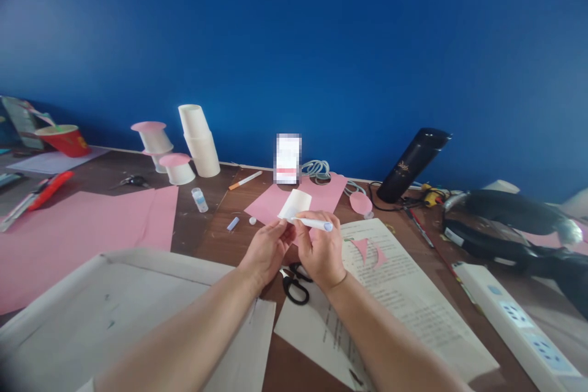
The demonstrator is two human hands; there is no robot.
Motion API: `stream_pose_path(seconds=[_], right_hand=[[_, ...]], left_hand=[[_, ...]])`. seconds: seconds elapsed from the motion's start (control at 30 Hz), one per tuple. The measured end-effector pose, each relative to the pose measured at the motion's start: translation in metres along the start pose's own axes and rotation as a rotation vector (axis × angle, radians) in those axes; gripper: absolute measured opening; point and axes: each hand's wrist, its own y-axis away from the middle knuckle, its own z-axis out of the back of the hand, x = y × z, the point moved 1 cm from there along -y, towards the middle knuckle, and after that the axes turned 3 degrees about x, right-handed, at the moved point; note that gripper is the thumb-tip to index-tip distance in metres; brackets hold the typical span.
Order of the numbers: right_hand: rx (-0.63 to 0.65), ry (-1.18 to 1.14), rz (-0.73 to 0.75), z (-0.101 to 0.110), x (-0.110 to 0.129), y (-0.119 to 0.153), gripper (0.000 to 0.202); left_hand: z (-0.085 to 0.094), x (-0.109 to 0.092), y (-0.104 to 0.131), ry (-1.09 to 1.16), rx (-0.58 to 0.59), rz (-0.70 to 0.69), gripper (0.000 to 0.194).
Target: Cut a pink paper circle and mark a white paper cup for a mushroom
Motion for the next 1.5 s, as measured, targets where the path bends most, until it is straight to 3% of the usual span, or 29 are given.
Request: stream_pose_path(seconds=[0.17,0.3,0.53,1.07,1.3,1.5], right_hand=[[-0.062,0.016,0.003,0.001,0.001,0.0,0.014],[-0.031,0.027,0.015,0.001,0.001,-0.001,0.014],[-0.031,0.035,0.013,-0.001,0.001,-0.001,0.013],[0.01,0.012,0.011,-0.002,-0.001,0.0,0.012],[-0.106,-0.043,-0.043,0.005,0.004,-0.001,0.014],[-0.016,-0.012,-0.031,0.001,0.003,-0.001,0.013]], left_hand=[[0.004,0.004,-0.002,-0.118,0.002,-0.032,0.014],[0.009,0.008,-0.005,-0.281,0.012,-0.061,0.019],[0.013,0.009,-0.007,-0.366,0.007,-0.089,0.024],[0.012,0.008,-0.006,-0.393,0.01,-0.075,0.025],[0.012,0.009,-0.007,-0.345,-0.001,-0.067,0.025],[0.012,0.008,-0.005,-0.381,0.011,-0.067,0.025]])
